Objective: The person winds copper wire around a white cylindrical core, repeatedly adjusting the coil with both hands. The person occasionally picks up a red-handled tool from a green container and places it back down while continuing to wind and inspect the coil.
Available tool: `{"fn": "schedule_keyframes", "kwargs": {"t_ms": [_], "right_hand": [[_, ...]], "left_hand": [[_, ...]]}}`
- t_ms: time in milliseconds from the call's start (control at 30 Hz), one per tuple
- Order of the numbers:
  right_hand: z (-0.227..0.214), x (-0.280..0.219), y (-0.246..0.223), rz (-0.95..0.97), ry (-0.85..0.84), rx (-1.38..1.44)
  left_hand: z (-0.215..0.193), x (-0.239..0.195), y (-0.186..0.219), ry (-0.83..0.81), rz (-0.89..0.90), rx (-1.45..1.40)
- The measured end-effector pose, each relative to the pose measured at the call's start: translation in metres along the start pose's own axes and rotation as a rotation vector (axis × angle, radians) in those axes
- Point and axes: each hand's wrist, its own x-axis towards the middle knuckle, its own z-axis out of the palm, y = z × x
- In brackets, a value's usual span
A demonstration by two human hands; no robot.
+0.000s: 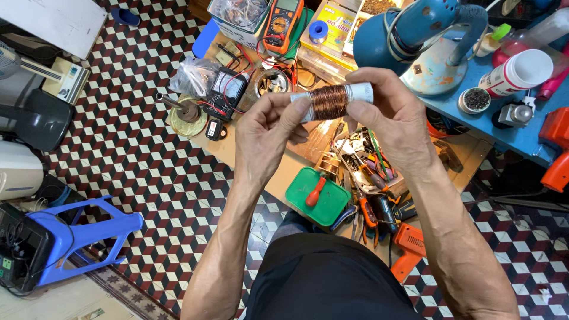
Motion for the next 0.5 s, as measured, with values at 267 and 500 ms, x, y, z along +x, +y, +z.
{"fn": "schedule_keyframes", "kwargs": {"t_ms": [267, 500], "right_hand": [[0.004, 0.0, 0.0, 0.155, 0.149, -0.038], [0.015, 0.003, 0.009, 0.185, 0.138, -0.091]], "left_hand": [[-0.003, -0.014, 0.008, -0.078, 0.346, 0.097], [-0.007, -0.006, -0.012, 0.023, -0.001, 0.053]]}}
